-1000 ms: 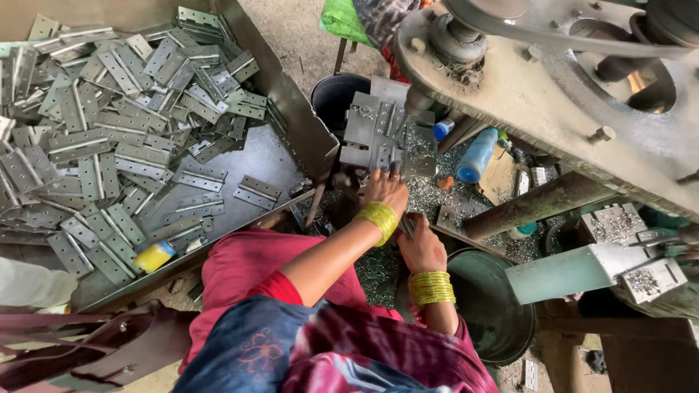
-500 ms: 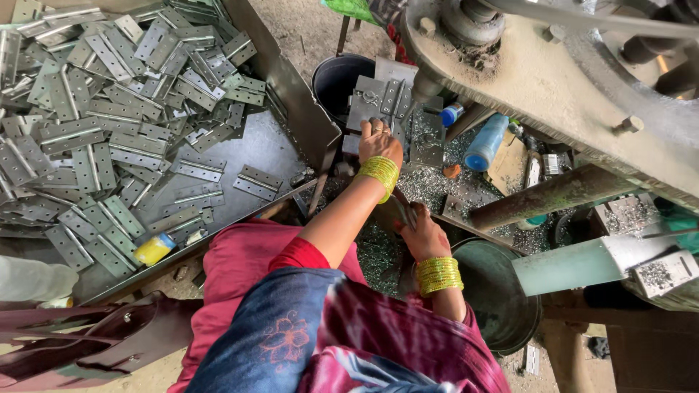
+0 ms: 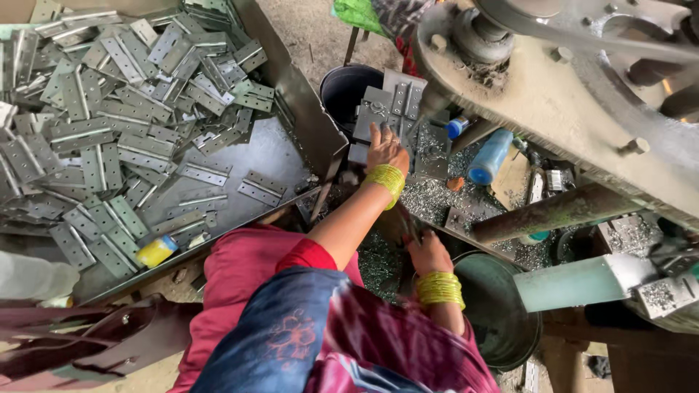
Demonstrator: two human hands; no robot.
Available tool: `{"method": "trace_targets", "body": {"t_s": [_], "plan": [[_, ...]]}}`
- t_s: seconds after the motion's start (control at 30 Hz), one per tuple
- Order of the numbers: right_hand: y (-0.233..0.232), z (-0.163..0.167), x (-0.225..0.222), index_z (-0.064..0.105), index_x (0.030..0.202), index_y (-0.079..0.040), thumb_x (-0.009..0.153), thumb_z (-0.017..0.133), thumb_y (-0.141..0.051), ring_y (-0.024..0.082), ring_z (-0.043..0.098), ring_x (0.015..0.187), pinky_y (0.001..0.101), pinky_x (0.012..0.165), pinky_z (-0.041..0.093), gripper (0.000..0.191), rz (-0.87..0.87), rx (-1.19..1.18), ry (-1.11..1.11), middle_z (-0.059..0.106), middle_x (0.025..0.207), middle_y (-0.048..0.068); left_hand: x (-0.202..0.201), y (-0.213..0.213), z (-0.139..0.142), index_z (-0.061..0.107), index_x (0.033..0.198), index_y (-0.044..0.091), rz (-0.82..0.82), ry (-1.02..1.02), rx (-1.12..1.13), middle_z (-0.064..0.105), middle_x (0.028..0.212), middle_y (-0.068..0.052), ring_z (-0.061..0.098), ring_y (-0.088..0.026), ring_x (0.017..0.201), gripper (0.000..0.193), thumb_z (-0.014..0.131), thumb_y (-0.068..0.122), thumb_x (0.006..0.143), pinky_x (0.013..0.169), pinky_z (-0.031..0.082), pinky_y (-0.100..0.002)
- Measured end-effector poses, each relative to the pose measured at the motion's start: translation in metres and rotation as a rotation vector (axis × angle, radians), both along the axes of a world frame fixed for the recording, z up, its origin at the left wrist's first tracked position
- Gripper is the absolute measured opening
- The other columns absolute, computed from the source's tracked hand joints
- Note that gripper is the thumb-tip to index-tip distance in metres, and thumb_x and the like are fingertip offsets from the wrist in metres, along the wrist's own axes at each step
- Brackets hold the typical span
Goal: The person repeatedly picks up small metal plates from a bin, places them into a manual punching machine, and operates the lever to process them. The processed plates are then dropped into a collection bin below.
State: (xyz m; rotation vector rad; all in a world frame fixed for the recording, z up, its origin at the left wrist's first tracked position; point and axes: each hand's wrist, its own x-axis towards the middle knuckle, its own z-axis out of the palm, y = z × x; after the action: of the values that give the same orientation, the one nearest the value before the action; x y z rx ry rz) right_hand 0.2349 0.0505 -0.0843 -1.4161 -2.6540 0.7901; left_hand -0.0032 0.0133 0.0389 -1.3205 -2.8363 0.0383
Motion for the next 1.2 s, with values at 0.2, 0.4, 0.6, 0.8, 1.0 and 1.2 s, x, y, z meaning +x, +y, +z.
{"method": "trace_targets", "body": {"t_s": [0.2,0.4,0.6,0.8,1.0,1.2], "plan": [[-0.03,-0.021,0.01,0.066,0.116,-0.005,0.086,0.066,-0.042,0.049,0.068,0.098,0.055,0.082,0.054,0.048,-0.025,-0.049,0.12,0.071,0.099,0.029,0.001,-0.013,0.003,0.066,0.132,0.008,0.009,-0.018,0.11,0.04,0.162,-0.014,0.022,-0.035,0.155,0.041,0.044,0.02,0.101,0.119,0.0,-0.065],[-0.002,0.019,-0.001,0.064,0.111,-0.005,0.089,0.065,-0.046,0.046,0.071,0.094,0.0543,0.079,0.055,0.046,0.038,-0.001,-0.032,0.072,0.097,0.027,-0.019,0.002,0.014,0.063,0.135,0.011,-0.025,-0.032,-0.003,0.044,0.157,-0.011,0.025,-0.033,0.153,0.043,0.039,0.018,0.101,0.119,-0.008,-0.067],[-0.044,0.003,0.006,0.064,0.111,-0.006,0.089,0.066,-0.044,0.049,0.067,0.096,0.0565,0.08,0.053,0.044,-0.067,-0.004,-0.004,0.072,0.098,0.028,-0.019,0.004,-0.005,0.061,0.141,0.009,0.001,-0.072,0.122,0.043,0.161,-0.008,0.023,-0.031,0.156,0.046,0.036,0.014,0.103,0.121,-0.008,-0.066],[0.006,-0.008,0.004,0.066,0.108,-0.006,0.087,0.07,-0.046,0.048,0.068,0.101,0.0552,0.084,0.053,0.046,0.071,0.019,-0.029,0.071,0.1,0.029,-0.031,0.017,0.003,0.055,0.143,0.008,0.017,-0.11,0.032,0.035,0.162,-0.01,0.018,-0.032,0.155,0.047,0.04,0.014,0.099,0.118,-0.008,-0.066],[-0.03,-0.052,0.013,0.065,0.11,-0.006,0.086,0.068,-0.045,0.049,0.068,0.097,0.0572,0.082,0.053,0.046,-0.068,0.012,0.012,0.072,0.099,0.029,-0.039,0.021,0.003,0.06,0.141,0.007,0.039,-0.158,0.048,0.041,0.162,-0.01,0.024,-0.03,0.155,0.044,0.045,0.016,0.101,0.123,-0.007,-0.064],[-0.022,-0.002,0.001,0.056,0.127,-0.002,0.089,0.071,-0.048,0.05,0.068,0.094,0.0562,0.078,0.053,0.062,-0.014,0.132,-0.003,0.07,0.101,0.029,-0.03,0.008,-0.003,0.055,0.143,0.009,0.013,-0.142,0.084,0.037,0.162,-0.009,0.019,-0.031,0.155,0.047,0.046,0.017,0.098,0.121,-0.008,-0.063]]}}
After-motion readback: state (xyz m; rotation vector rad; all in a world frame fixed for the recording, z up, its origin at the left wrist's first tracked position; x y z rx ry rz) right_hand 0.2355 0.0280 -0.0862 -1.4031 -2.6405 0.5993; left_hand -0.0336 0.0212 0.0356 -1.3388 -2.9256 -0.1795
